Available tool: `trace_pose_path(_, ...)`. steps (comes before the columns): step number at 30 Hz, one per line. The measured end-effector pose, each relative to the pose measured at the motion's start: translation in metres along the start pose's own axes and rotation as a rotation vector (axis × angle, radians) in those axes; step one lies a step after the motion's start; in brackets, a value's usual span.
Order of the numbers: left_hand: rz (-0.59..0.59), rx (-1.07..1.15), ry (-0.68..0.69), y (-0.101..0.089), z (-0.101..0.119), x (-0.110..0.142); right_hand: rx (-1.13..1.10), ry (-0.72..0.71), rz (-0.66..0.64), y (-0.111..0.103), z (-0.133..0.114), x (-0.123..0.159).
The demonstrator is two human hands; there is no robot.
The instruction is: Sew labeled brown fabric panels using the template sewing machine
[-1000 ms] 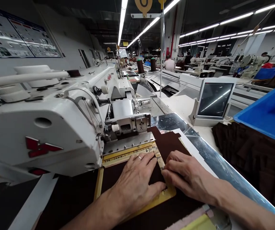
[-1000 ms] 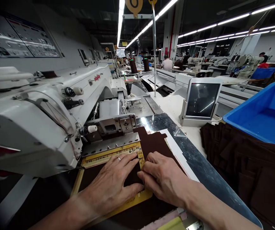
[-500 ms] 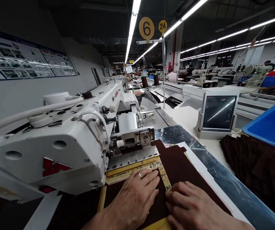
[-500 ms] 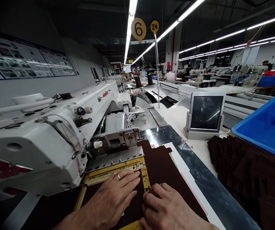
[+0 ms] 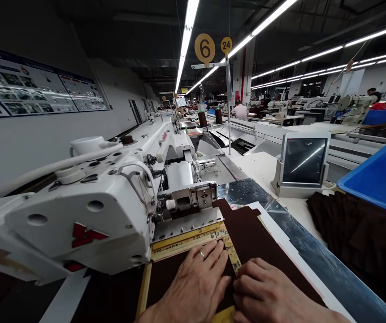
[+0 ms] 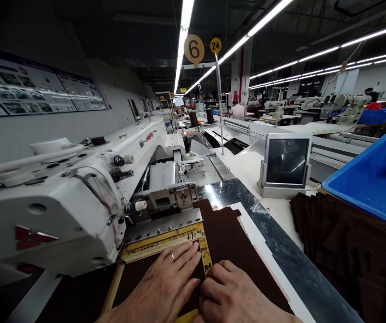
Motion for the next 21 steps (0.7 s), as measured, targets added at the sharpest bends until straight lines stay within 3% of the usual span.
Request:
trace_pose_path(3,-0.048,0.041,0.007,0.001,-0.001,0.003,-0.053,-0.016,-0.025,-0.019,-0.004,-0.002)
trace_pose_path(7,-0.153,0.216,0.025,-0.002,0.001,0.005,-0.234,0.126,-0.086,-0.051,-0.001,-0.014)
trace_pose_path(9,-0.203,0.281,0.046,-0.001,0.003,0.008,-0.275,0.142,-0.086,-0.057,0.005,-0.026)
trace_pose_path(15,-0.116,0.206,0.034,0.026,-0.011,0.049,-0.082,0.082,-0.319,-0.022,0.013,-0.06)
trace_pose_path(18,-0.105,0.067,-0.049,0.041,-0.025,0.078,0.006,0.042,-0.452,-0.003,0.015,-0.058)
trace_pose_path(21,-0.091,-0.026,-0.074,0.045,-0.031,0.099,0.132,-0.002,-0.473,0.006,0.02,-0.047)
Point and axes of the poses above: each hand's wrist, its own x-axis away from the middle knuckle, its own y-axis out of the palm, z = x × y, the point moved 2 cm from there along -x, towards the middle knuckle, and after that the axes turned 10 degrees about -z, right-handed, at the moved point
